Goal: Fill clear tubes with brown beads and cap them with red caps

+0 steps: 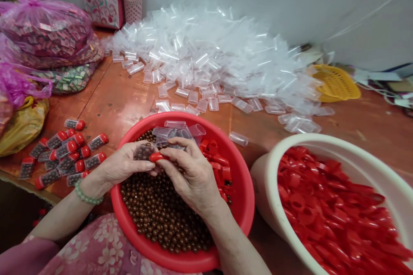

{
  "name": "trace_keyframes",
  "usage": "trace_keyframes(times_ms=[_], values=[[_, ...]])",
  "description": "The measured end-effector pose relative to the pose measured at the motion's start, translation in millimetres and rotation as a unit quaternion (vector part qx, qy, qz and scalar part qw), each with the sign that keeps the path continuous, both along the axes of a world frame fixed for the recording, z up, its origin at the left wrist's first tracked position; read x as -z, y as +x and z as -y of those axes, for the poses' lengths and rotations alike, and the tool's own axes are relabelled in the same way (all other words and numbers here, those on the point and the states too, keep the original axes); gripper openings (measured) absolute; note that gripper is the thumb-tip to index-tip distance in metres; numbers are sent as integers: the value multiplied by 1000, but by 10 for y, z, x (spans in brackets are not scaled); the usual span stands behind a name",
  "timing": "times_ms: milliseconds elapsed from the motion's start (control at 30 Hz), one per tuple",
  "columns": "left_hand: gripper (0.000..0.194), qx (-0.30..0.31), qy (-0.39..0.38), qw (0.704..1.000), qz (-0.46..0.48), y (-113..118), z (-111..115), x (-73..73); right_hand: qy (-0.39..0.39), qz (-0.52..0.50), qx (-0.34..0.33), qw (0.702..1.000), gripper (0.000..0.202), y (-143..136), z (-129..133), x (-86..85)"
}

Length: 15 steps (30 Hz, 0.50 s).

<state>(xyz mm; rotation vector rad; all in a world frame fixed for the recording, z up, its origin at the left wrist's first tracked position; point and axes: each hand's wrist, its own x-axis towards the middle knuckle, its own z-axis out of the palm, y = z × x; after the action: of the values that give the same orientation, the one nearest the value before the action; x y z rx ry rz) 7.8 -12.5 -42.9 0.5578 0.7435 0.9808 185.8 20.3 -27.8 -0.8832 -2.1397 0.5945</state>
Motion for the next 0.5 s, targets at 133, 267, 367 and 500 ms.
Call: trace_keyframes(times_ms=[133, 267, 367, 500], values=[[30, -15, -10, 1000, -10, -8, -6, -28, 2, 19, -74, 997, 13, 15, -22, 13], [34, -8, -19, 1000, -8, -18, -6, -40, 58, 84, -87, 991, 20, 38, -23, 43], [35, 17, -40, 998, 54, -56, -13, -26, 82, 111, -79, 987, 24, 56, -21, 57], [25, 34, -74, 984, 161, -127, -39, 15, 78, 95, -62, 990, 20, 59, -14, 49]])
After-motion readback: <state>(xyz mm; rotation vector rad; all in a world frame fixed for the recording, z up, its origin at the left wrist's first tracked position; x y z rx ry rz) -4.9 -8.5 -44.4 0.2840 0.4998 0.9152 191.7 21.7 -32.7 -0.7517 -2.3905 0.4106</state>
